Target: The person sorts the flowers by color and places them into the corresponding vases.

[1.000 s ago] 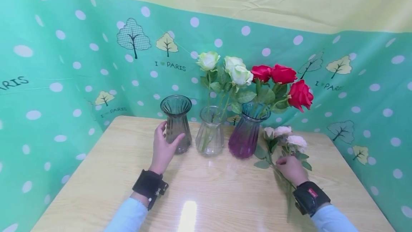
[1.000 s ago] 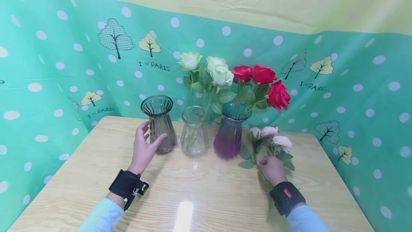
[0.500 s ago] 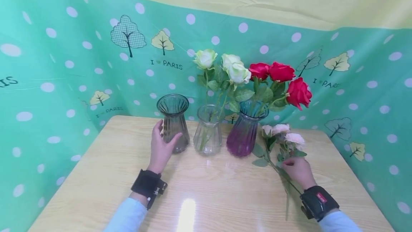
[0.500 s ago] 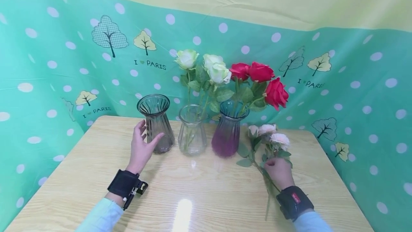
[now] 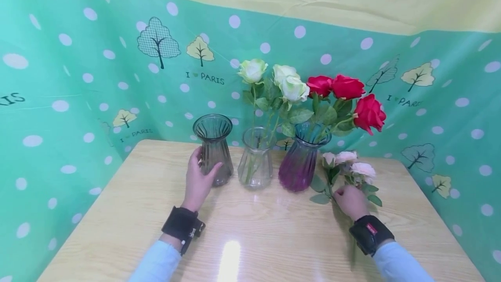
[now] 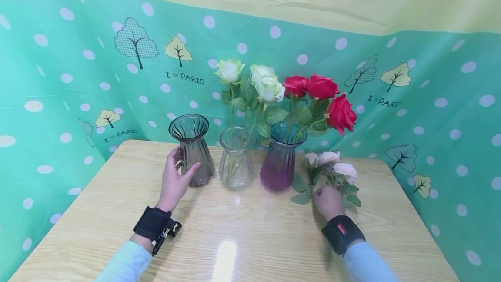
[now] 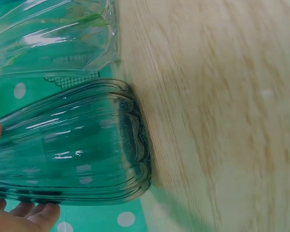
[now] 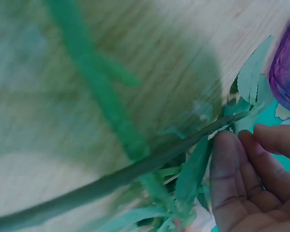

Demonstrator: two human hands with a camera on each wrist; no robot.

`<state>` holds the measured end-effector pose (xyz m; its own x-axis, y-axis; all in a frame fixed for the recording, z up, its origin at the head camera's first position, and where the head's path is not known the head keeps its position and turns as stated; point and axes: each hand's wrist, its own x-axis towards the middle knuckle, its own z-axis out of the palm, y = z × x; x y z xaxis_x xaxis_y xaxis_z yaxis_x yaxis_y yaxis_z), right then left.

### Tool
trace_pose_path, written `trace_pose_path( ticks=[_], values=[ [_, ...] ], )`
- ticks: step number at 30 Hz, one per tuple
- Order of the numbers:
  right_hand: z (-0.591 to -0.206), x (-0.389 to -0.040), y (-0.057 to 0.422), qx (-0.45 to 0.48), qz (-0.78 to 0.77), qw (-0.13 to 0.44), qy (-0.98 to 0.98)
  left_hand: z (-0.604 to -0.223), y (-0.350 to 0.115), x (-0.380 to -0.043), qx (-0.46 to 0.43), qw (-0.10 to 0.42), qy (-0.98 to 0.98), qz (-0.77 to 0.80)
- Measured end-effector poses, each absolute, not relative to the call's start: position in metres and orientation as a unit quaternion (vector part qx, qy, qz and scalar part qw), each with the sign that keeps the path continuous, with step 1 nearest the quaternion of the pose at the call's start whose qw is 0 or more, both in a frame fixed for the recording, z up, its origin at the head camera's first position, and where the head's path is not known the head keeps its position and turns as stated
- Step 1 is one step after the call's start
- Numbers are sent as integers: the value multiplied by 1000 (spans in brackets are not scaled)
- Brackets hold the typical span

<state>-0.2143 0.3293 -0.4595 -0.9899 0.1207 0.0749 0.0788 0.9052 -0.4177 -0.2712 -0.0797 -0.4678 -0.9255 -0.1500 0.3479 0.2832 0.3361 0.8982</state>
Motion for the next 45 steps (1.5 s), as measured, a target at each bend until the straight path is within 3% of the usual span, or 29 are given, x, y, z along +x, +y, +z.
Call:
trace_pose_path(
  ticks=[19,36,45],
  values=[
    [-455,-219,327,-54,239,37,-969,-464,-73,-268,-47,188,-803,-564],
    [-409,-163,315,-51,358,-86,-928,-465,-80,-269,-38,189,-804,-562],
    [-385,-138,316,62,395,-180,-899,-465,-79,-271,-40,189,-808,-556]
  ],
)
